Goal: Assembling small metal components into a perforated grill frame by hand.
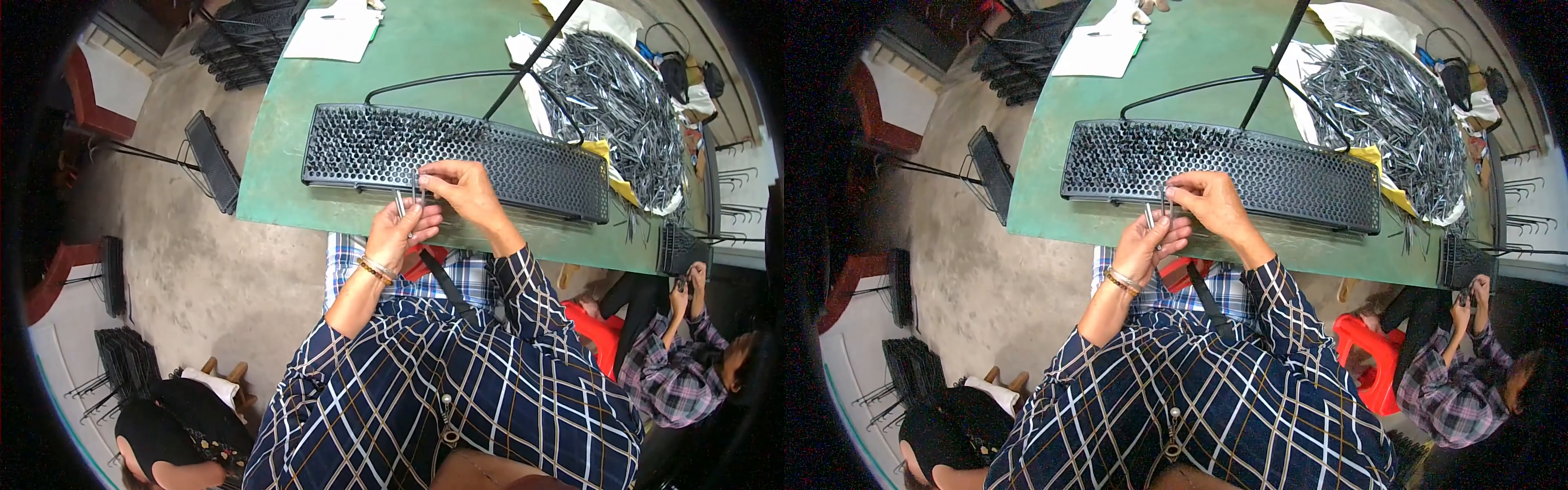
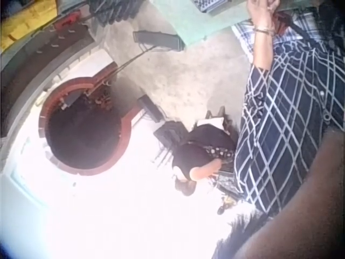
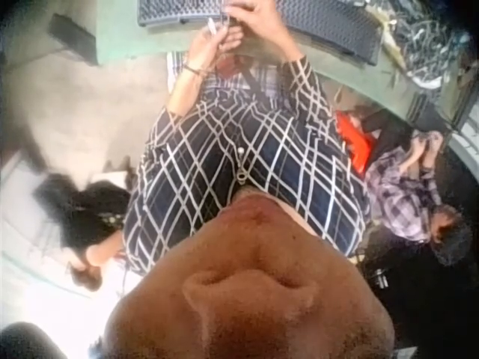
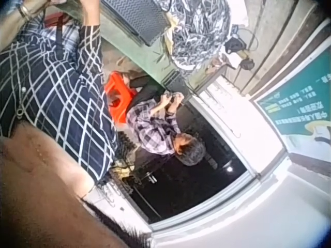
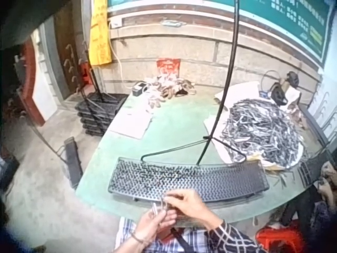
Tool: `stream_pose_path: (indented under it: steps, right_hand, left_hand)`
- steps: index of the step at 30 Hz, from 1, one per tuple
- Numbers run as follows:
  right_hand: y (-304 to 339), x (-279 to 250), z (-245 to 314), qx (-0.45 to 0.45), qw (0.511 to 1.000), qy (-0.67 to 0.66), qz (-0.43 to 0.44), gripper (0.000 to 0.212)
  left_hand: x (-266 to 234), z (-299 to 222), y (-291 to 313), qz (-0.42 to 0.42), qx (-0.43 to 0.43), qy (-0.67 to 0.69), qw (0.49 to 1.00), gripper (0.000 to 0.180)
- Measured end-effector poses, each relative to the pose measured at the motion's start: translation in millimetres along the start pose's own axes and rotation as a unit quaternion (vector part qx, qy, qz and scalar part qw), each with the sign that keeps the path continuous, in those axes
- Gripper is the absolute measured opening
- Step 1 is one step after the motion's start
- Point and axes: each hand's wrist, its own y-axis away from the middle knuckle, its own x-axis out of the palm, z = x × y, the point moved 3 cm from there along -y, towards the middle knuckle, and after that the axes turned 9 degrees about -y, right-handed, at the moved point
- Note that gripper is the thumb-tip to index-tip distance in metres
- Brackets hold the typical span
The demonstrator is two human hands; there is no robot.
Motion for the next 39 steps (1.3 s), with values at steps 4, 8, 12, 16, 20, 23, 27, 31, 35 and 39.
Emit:
stream_pose_path:
  steps: [4,8,12,16,20,23,27,31,35,39]
  right_hand:
    - [-4,-8,14,-0.092,0.986,0.003,-0.139,0.021]
    - [-14,-3,29,-0.201,0.961,0.095,-0.167,0.018]
    - [-26,-2,17,-0.277,0.930,0.179,-0.163,0.017]
    - [-26,3,13,-0.326,0.902,0.243,-0.143,0.014]
    - [-21,6,17,-0.360,0.864,0.332,-0.117,0.014]
    - [-20,5,18,-0.360,0.871,0.304,-0.138,0.015]
    - [-7,14,16,-0.158,0.977,0.133,-0.049,0.019]
    - [-6,15,1,-0.002,0.998,0.020,0.058,0.025]
    - [-15,11,7,-0.048,0.999,-0.015,0.015,0.026]
    - [-30,26,24,-0.161,0.983,0.047,-0.079,0.027]
  left_hand:
    - [-4,2,-3,-0.009,0.008,0.027,1.000,0.017]
    - [-8,5,-4,0.000,-0.011,0.020,1.000,0.019]
    - [-7,5,-4,0.003,-0.015,0.040,0.999,0.019]
    - [-8,1,-1,-0.001,-0.009,0.028,1.000,0.019]
    - [-4,-2,-1,0.006,-0.016,0.041,0.999,0.020]
    - [-4,-6,0,0.002,-0.012,0.044,0.999,0.020]
    - [-4,-10,3,-0.004,0.003,0.021,1.000,0.022]
    - [1,-9,4,0.038,0.015,-0.011,0.999,0.025]
    - [-2,-9,4,0.054,0.017,-0.002,0.998,0.026]
    - [-10,-1,2,0.044,-0.033,0.037,0.998,0.027]
